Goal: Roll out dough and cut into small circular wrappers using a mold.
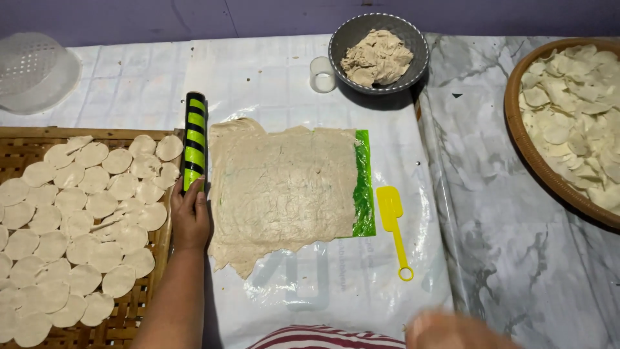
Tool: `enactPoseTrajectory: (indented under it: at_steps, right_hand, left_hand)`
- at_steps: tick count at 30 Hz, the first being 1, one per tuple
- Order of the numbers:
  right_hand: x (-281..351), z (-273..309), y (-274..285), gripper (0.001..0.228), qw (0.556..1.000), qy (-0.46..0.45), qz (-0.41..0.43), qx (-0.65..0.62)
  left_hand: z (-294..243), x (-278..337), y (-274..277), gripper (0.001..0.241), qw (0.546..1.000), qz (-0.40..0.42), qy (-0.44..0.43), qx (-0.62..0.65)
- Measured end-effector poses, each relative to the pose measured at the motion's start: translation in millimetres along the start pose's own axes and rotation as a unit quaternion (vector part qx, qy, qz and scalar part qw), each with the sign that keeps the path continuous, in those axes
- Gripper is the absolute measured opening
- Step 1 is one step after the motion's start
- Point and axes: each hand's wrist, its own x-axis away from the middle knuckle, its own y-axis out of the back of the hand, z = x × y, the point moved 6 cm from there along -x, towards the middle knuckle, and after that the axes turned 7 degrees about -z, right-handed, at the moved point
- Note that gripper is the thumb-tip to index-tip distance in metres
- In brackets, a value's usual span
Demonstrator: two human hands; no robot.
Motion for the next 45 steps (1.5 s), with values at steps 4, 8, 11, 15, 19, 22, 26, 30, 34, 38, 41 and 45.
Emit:
enactPoseTrajectory:
  at_steps: [4, 8, 11, 15, 19, 22, 26, 30, 34, 38, 41, 45]
  right_hand:
    - [-97, -54, -58, 0.023, 0.999, 0.004, -0.023, 0.035]
    - [-111, -142, -96, 0.044, 0.954, -0.137, -0.028, 0.264]
    - [-109, -197, -116, 0.045, 0.939, -0.179, 0.009, 0.294]
    - [-121, -235, -110, 0.03, 0.914, -0.234, 0.045, 0.329]
    - [-176, -151, -55, 0.033, 0.916, -0.258, 0.016, 0.308]
    - [-235, -111, -21, 0.035, 0.9, -0.241, 0.019, 0.362]
    - [-330, -108, -6, 0.028, 0.92, -0.016, -0.111, 0.375]
    - [-405, -106, -21, 0.025, 0.893, 0.016, -0.042, 0.448]
    - [-444, -115, -36, 0.035, 0.884, 0.023, -0.003, 0.466]
    - [-472, -131, -52, 0.035, 0.88, 0.014, 0.025, 0.474]
    - [-484, -140, -60, 0.036, 0.88, 0.019, 0.036, 0.473]
    - [-495, -153, -71, 0.033, 0.89, 0.006, 0.057, 0.453]
  left_hand:
    - [-1, -1, 0, 0.035, 1.0, -0.012, -0.017, -0.01]
    - [-3, -2, 0, 0.033, 1.0, -0.022, -0.019, 0.006]
    - [2, 0, -2, 0.034, 1.0, -0.024, -0.02, 0.002]
    - [-9, -1, 2, 0.034, 1.0, -0.017, 0.002, 0.001]
    - [-15, -5, 3, 0.035, 1.0, -0.019, 0.014, -0.019]
    - [-21, -4, 5, 0.035, 0.999, -0.015, 0.038, 0.013]
    - [-18, -2, 5, 0.034, 0.999, -0.012, 0.04, -0.006]
    - [-8, 0, 0, 0.034, 0.999, -0.011, 0.03, -0.023]
    - [-3, -2, -2, 0.035, 1.0, -0.007, 0.018, -0.007]
    - [7, 0, -4, 0.035, 0.999, 0.002, 0.018, -0.026]
    - [9, -1, -6, 0.035, 0.999, 0.003, 0.01, -0.031]
    - [15, 1, -7, 0.035, 1.0, 0.008, 0.004, -0.016]
